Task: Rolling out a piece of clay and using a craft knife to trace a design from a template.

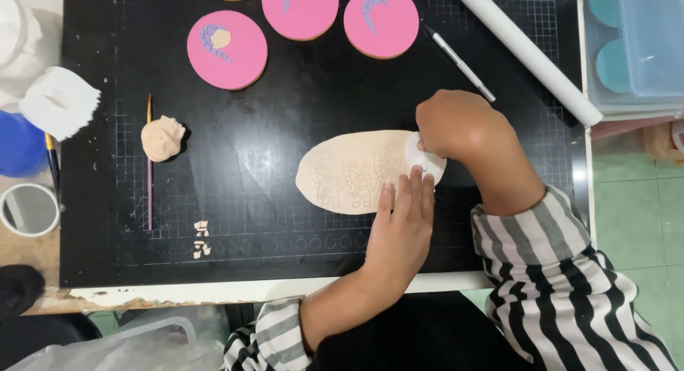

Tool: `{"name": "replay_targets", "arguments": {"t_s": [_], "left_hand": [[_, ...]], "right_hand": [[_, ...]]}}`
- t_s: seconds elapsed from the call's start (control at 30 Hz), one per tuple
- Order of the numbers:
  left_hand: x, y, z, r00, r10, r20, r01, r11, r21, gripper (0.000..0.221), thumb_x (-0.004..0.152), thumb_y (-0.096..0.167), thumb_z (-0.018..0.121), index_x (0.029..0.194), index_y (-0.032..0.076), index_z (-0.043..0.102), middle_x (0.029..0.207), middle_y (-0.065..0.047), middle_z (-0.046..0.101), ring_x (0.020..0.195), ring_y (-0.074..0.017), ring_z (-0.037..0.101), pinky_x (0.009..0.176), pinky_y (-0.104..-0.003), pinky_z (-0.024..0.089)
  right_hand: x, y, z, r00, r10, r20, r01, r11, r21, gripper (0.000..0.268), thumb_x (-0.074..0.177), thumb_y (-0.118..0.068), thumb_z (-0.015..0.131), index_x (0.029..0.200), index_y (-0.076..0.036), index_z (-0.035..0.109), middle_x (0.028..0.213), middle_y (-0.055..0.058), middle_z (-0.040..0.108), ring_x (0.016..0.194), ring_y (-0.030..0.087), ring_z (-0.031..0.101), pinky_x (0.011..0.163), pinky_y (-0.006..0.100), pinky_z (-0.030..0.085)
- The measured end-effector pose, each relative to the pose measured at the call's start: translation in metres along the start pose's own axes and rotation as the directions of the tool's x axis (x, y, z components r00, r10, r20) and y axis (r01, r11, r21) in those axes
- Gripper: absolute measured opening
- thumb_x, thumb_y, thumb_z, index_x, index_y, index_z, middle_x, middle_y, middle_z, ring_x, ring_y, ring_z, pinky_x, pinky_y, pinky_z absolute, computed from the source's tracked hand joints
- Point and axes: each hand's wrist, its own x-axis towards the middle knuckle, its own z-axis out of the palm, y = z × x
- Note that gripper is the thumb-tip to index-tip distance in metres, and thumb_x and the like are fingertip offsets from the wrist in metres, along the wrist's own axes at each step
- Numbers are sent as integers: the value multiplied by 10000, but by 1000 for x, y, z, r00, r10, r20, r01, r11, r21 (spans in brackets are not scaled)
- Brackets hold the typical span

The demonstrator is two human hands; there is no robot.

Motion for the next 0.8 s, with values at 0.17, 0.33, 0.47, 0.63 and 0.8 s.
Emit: {"name": "replay_targets", "arguments": {"t_s": [0.17,0.33,0.47,0.63,0.8], "left_hand": [[0,-4,2,1000,-8,-26,7,999,-40,487,1015,81,537,1487,-26,493,1474,-270,526,1428,-406,417,1190,-630,135],[-1,-14,-18,999,-14,-32,8,988,-156,482,1015,44,507,1492,-25,489,1507,-273,496,1468,-440,361,1171,-686,118],[-19,-15,-25,999,17,-34,-25,969,-244,502,1007,15,482,1506,-28,460,1564,-273,436,1515,-458,291,1129,-754,155],[-62,-20,-37,910,188,-368,-294,921,-257,368,995,158,593,1356,170,660,1431,-56,608,1343,-304,578,954,-708,456],[-79,-42,-22,747,333,-575,-545,803,-243,129,1060,206,690,1167,239,755,1185,64,706,1067,-164,664,1028,-507,508]], "right_hand": [[-25,-1,14,981,37,-191,-21,996,81,118,880,-83,695,901,-29,797,772,194,758,664,337,733,574,462,589],[-65,-7,49,842,-119,-525,91,993,-79,273,917,-158,692,1178,-86,719,1058,134,715,960,335,693,709,488,590],[-74,-6,79,855,-61,-516,189,962,199,379,980,-172,588,1352,-110,631,1349,74,610,1160,327,586,885,486,500],[-49,3,124,742,39,-669,230,923,309,379,988,-356,624,1342,-218,643,1370,-46,628,1152,265,566,900,491,394],[-36,7,140,567,54,-822,127,980,153,256,952,-458,701,1163,-317,737,1233,-167,695,1015,214,545,817,438,330]]}}
